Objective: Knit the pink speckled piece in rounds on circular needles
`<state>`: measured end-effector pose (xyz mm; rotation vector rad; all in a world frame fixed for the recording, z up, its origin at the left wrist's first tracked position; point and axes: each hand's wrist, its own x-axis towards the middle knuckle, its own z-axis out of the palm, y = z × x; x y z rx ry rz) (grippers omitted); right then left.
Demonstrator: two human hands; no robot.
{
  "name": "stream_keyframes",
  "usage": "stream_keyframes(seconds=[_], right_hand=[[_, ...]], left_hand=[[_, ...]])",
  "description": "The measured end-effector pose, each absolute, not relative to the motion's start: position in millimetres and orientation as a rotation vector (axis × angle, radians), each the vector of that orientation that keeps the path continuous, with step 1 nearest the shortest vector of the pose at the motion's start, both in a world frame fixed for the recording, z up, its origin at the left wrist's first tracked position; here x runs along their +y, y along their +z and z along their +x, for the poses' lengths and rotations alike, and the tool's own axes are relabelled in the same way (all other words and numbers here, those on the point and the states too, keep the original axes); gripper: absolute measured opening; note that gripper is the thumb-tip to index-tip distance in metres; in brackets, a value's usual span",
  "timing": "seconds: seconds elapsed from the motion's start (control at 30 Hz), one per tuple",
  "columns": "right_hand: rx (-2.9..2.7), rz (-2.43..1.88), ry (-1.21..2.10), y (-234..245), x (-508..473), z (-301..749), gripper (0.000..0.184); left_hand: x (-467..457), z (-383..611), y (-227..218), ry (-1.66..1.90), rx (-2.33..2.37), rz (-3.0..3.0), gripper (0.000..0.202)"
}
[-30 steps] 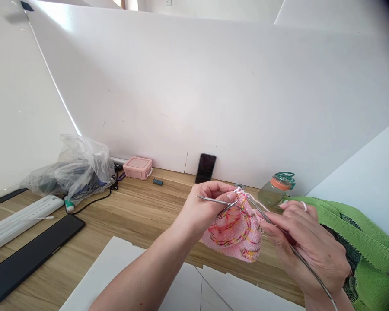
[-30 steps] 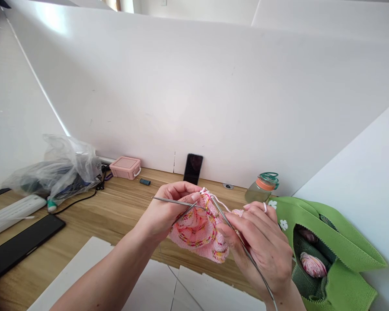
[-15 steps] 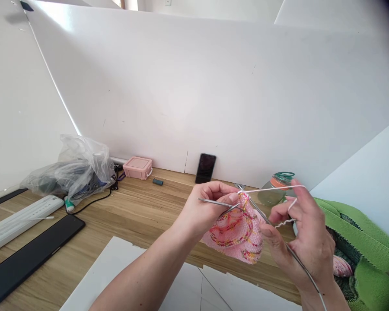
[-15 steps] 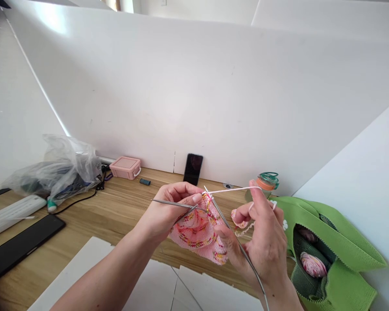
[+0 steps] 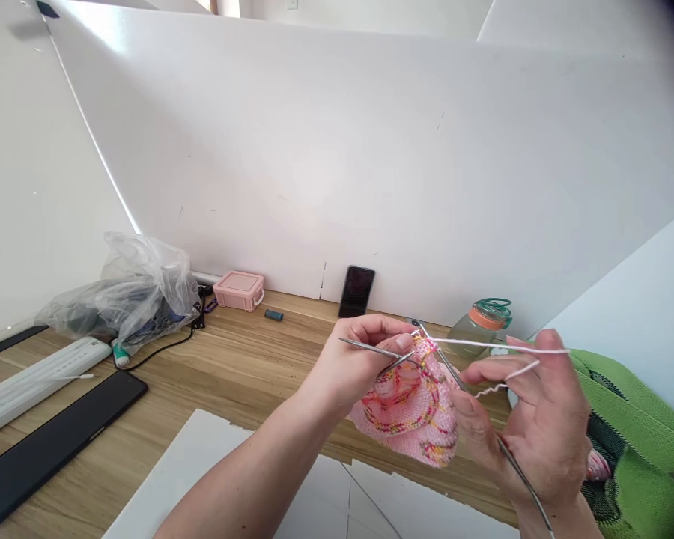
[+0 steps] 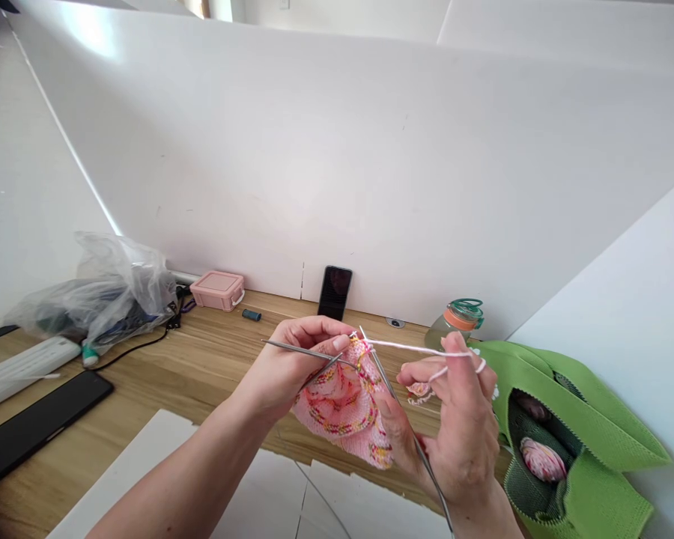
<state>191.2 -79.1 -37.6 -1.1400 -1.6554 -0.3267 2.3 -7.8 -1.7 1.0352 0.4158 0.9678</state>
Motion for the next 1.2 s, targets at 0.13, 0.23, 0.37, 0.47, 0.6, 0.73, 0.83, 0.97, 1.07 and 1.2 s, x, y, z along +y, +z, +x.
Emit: stream_keyframes(seconds=[0.13, 0.23, 0.37, 0.47, 0.6, 0.73, 0.83, 0.97, 1.07, 1.2], right_hand=[[-1.713, -1.086, -0.460, -31, -79, 187, 0.077], [-1.751, -1.083, -0.618, -21, -79, 183, 0.044], [-1.807, -0.981, -0.482, -14, -81, 181, 0.011], [-1.753, -0.950, -0.240, -14, -83, 182, 0.014], [-1.728, -0.970, -0.083, -15, -85, 183, 0.015], [-1.699, -0.970, -0.008, -14, -87, 182, 0.014], [-1.674, -0.982, 0.016, -14, -89, 182, 0.013], [-1.655, -0.993, 0.036, -14, -89, 181, 0.011], [-1.654, -0.985, 0.043, -14, -88, 180, 0.011], [-1.670, -0.969, 0.057, -15, -88, 180, 0.010]], left_hand=[[-7, 2, -3, 0.964, 0.403, 1.018, 0.022], [-7, 1, -3, 0.955, 0.376, 1.022, 0.022], [-8, 0, -2, 0.958, 0.363, 1.037, 0.023], [-9, -1, -3, 0.947, 0.381, 1.048, 0.023], [-10, -3, -4, 0.903, 0.419, 1.102, 0.023], [-10, -6, 0, 0.886, 0.394, 1.184, 0.022], [-9, -7, 4, 0.879, 0.357, 1.226, 0.020], [-9, -8, 3, 0.849, 0.351, 1.281, 0.020], [-9, -8, 2, 0.826, 0.365, 1.295, 0.020], [-9, -7, 2, 0.840, 0.339, 1.281, 0.017]])
